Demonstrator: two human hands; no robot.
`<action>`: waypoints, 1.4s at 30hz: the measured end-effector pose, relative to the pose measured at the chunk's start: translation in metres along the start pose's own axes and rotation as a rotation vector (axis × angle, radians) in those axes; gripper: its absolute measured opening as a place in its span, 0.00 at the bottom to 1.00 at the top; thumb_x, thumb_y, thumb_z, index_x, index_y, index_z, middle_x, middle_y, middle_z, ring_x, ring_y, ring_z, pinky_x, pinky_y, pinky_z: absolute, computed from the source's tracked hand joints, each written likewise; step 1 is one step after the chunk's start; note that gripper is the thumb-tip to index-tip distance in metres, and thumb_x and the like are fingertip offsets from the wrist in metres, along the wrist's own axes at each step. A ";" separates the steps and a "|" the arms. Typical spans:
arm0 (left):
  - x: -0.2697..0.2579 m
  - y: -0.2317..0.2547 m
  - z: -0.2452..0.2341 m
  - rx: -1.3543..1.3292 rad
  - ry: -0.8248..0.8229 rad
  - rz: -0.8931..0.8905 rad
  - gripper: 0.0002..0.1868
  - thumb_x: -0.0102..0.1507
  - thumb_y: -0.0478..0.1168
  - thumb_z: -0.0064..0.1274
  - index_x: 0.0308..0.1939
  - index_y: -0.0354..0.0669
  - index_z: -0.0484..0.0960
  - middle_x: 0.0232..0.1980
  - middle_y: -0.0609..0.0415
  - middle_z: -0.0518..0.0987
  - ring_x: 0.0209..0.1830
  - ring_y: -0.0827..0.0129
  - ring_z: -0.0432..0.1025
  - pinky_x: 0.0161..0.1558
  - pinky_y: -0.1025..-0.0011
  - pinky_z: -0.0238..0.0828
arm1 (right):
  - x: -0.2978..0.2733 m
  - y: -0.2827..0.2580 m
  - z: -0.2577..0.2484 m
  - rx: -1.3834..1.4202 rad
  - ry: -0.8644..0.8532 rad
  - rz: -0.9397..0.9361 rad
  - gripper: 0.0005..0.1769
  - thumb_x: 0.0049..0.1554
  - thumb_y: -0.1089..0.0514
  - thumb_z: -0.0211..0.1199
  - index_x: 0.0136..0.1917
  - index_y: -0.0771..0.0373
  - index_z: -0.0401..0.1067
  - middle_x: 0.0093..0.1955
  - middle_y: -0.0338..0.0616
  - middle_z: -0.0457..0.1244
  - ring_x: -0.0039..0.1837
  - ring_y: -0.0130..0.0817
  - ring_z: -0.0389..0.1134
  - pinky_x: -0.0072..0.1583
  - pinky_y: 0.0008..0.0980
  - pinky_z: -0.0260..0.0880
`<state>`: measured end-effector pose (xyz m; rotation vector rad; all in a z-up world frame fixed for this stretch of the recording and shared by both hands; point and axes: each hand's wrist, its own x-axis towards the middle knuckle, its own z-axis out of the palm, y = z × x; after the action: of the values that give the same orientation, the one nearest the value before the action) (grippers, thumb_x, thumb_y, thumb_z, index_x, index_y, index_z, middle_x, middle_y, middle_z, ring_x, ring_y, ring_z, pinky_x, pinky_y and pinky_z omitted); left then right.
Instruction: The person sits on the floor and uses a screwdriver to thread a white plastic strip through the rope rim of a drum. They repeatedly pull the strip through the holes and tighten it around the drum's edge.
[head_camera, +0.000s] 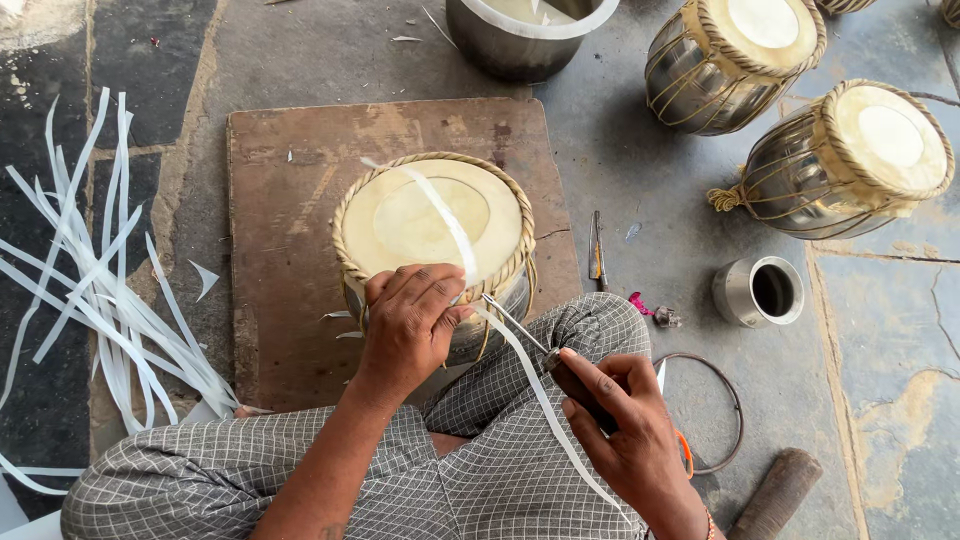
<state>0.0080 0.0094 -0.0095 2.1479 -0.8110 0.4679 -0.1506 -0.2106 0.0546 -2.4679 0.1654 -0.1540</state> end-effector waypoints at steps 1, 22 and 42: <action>0.000 0.002 0.001 0.017 0.026 0.015 0.12 0.62 0.43 0.61 0.48 0.46 0.82 0.54 0.61 0.83 0.59 0.65 0.74 0.61 0.60 0.54 | 0.001 -0.002 -0.001 -0.035 -0.003 0.012 0.29 0.52 0.55 0.69 0.68 0.46 0.73 0.51 0.42 0.59 0.45 0.32 0.66 0.45 0.34 0.73; -0.001 0.000 0.012 0.084 0.055 0.052 0.17 0.64 0.54 0.60 0.45 0.47 0.81 0.55 0.59 0.81 0.58 0.62 0.69 0.62 0.57 0.50 | 0.012 -0.030 -0.026 -0.291 -0.024 -0.127 0.28 0.49 0.59 0.70 0.63 0.45 0.76 0.47 0.43 0.58 0.40 0.30 0.64 0.39 0.32 0.70; 0.016 -0.012 0.019 0.113 0.202 0.049 0.33 0.57 0.76 0.53 0.30 0.50 0.74 0.35 0.62 0.70 0.40 0.64 0.63 0.51 0.59 0.51 | 0.060 0.029 -0.008 0.157 -0.105 -0.224 0.28 0.49 0.63 0.74 0.63 0.52 0.77 0.52 0.40 0.60 0.48 0.28 0.66 0.47 0.27 0.72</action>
<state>0.0289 -0.0060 -0.0190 2.1443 -0.7395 0.7590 -0.0952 -0.2475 0.0474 -2.3252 -0.1628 -0.1268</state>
